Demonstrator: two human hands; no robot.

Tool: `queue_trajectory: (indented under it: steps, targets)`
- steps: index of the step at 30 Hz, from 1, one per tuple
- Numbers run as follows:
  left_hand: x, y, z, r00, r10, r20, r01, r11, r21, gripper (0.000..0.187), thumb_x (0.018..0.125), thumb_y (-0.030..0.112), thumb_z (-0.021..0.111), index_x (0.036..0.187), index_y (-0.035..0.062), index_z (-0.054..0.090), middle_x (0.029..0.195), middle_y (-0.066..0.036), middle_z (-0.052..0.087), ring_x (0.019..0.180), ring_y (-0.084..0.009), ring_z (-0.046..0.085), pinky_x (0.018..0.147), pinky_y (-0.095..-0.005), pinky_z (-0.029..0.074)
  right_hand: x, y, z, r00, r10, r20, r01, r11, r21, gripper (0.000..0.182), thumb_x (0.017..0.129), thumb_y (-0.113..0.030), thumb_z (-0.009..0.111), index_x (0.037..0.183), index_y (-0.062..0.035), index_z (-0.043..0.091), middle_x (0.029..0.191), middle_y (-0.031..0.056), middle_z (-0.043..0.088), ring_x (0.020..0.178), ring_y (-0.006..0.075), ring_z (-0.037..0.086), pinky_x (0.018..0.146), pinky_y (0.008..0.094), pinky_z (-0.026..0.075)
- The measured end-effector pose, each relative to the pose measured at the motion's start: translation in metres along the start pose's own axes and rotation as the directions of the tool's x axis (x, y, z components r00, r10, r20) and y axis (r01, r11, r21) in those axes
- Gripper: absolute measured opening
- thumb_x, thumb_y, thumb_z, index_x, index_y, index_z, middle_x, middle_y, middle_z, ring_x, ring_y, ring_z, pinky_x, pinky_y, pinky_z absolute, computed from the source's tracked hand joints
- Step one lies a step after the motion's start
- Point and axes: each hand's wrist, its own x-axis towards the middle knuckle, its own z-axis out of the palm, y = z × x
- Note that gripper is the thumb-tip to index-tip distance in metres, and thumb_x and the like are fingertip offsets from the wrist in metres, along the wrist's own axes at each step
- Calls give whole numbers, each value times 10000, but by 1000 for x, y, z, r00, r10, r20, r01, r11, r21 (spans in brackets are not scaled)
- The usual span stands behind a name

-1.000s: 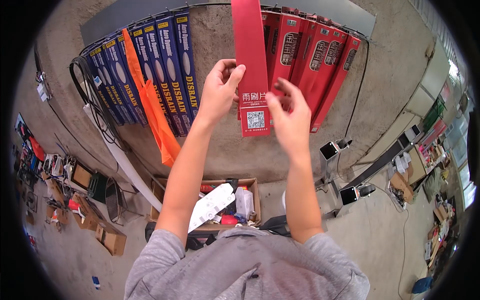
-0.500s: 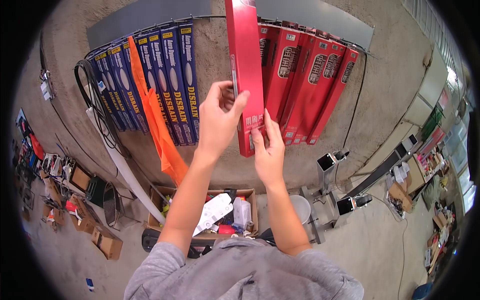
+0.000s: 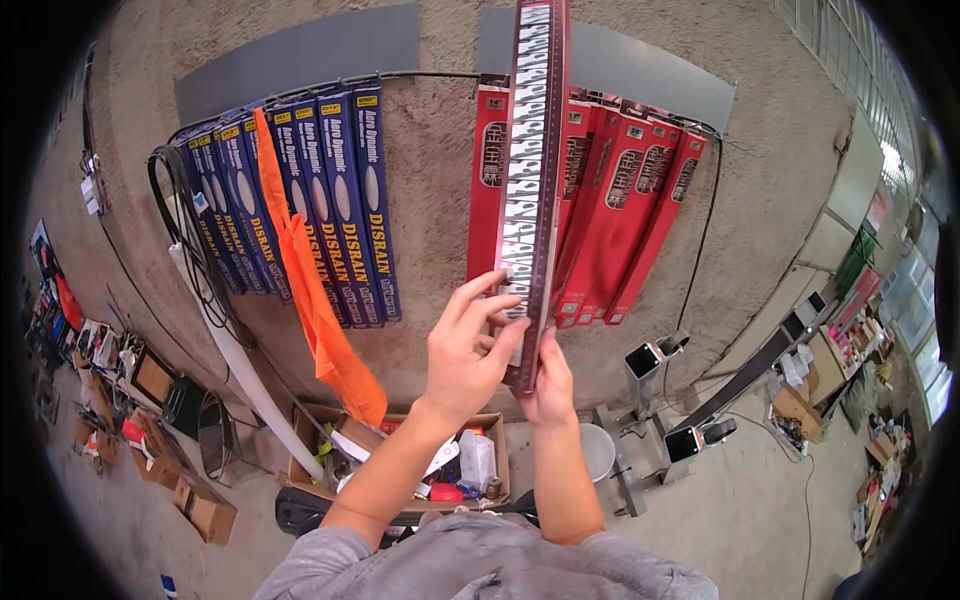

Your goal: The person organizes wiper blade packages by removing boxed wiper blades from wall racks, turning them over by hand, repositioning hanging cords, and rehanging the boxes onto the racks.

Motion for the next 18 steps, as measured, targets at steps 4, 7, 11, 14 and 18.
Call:
queue_trajectory:
  steps: [4,7,11,14,18]
  targets:
    - [2,-12,-15,997,58,-47,-45,972,231,427,873,100,772,1276,29,648,1310,-185,634,1035,-243,683,883,-353,556,1,-1,-27,996,86,26,-89,989,118,613,1092,-529,300,1426,-59,508,1345,121,622,1155,320,641,961,500,536]
    - [2,-28,-12,956,-242,167,271,946,-176,596,915,111,736,1458,13,510,1323,-157,641,1185,-214,624,1017,-372,503,-4,2,-24,990,106,90,-130,938,322,617,1085,-537,323,1390,-43,532,1248,164,670,1026,311,698,860,458,589]
    - [-1,-44,-7,895,-311,318,426,805,-413,690,933,94,715,1540,-4,403,1298,-128,660,1135,-163,634,1011,-333,494,-12,20,-35,985,166,-35,-153,960,235,605,1083,-535,347,1358,-35,550,1203,165,690,1008,305,709,865,456,594]
    - [-2,-51,-10,894,-330,302,436,797,-419,680,930,78,715,1537,3,417,1273,-124,676,1088,-147,648,978,-309,506,-13,27,-29,970,170,-172,-136,972,193,579,1087,-507,375,1349,-21,549,1176,165,700,1006,305,716,871,448,596]
    - [2,-61,-13,886,-361,291,454,799,-394,653,928,59,714,1524,15,450,1248,-119,691,1048,-129,653,917,-277,521,-10,34,-32,967,94,-236,-111,992,-62,564,1071,-510,438,1358,-41,563,1252,120,680,1120,256,680,935,446,573]
